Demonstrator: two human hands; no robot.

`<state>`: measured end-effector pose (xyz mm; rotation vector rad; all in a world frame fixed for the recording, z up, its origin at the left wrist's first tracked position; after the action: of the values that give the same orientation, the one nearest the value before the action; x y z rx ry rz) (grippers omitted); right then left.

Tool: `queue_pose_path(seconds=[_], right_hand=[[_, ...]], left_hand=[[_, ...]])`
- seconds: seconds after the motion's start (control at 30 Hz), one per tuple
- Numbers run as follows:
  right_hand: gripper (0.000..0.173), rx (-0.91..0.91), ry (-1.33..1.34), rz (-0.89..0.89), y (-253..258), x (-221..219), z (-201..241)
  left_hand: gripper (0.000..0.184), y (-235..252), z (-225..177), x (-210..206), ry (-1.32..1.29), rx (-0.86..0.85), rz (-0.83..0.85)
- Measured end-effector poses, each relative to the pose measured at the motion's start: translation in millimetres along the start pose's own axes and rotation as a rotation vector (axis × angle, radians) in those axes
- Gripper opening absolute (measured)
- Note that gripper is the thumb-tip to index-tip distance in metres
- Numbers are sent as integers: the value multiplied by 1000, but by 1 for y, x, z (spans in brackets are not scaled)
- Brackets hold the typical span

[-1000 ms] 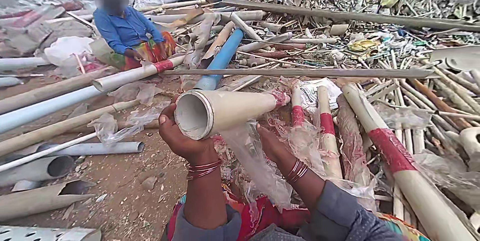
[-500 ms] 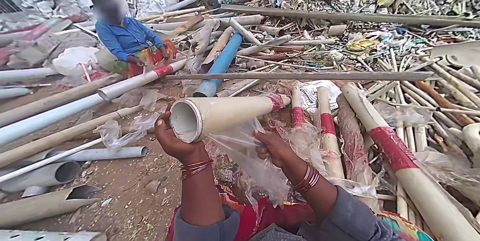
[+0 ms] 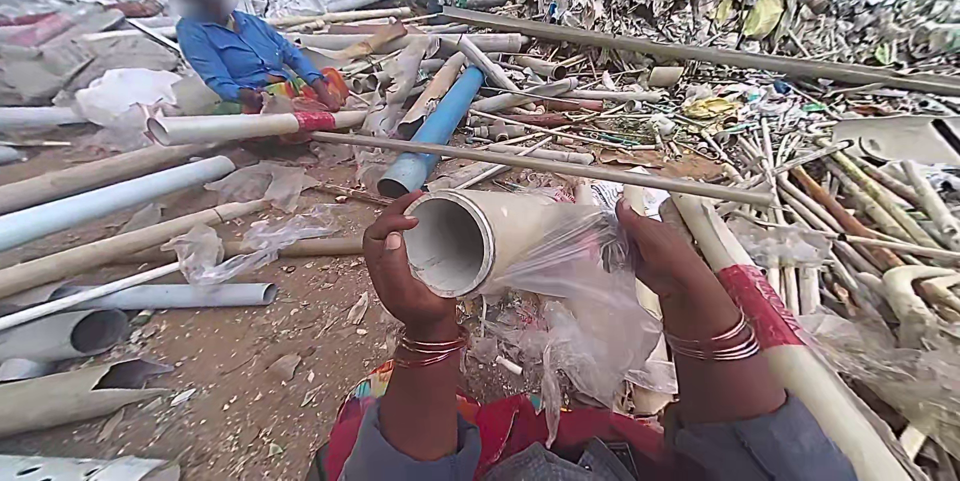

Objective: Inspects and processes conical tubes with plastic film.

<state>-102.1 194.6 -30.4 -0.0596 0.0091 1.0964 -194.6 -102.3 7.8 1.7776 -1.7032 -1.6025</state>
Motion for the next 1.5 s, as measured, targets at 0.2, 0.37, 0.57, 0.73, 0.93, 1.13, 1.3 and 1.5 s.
queue_pose_path(seconds=[0.2, 0.37, 0.57, 0.73, 0.93, 1.13, 1.3, 1.5], right_hand=[[40, 367, -555, -394, -27, 28, 12], [49, 942, -670, -170, -84, -74, 49], [41, 1114, -840, -106, -97, -146, 46], [21, 1125, -775, -250, -81, -114, 62], [22, 745, -763, -260, -8, -63, 76], [16, 379, -235, 125, 3, -41, 41], [8, 541, -180, -23, -37, -11, 17], [38, 49, -281, 534, -53, -90, -73]], left_hand=[[37, 7, 7, 28, 88, 46, -200], [34, 2, 7, 36, 125, 68, -225], [35, -8, 2, 30, 139, 89, -209], [36, -8, 1, 27, 97, 71, -169], [35, -10, -2, 14, 39, 3, -34], [37, -11, -4, 14, 40, -15, -10], [39, -7, -2, 27, 80, 0, -101], [39, -10, -7, 22, 102, -44, -89]])
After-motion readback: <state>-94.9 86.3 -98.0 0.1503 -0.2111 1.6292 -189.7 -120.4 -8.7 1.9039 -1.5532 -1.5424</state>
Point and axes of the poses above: each hand's wrist, its own y-axis towards the middle knuckle, its own x-axis out of the back of the hand, z = x × y, the point moved 10 cm from there along y, towards the middle knuckle, and after that the axes turned 5 degrees about -x, right-handed, at the moved point
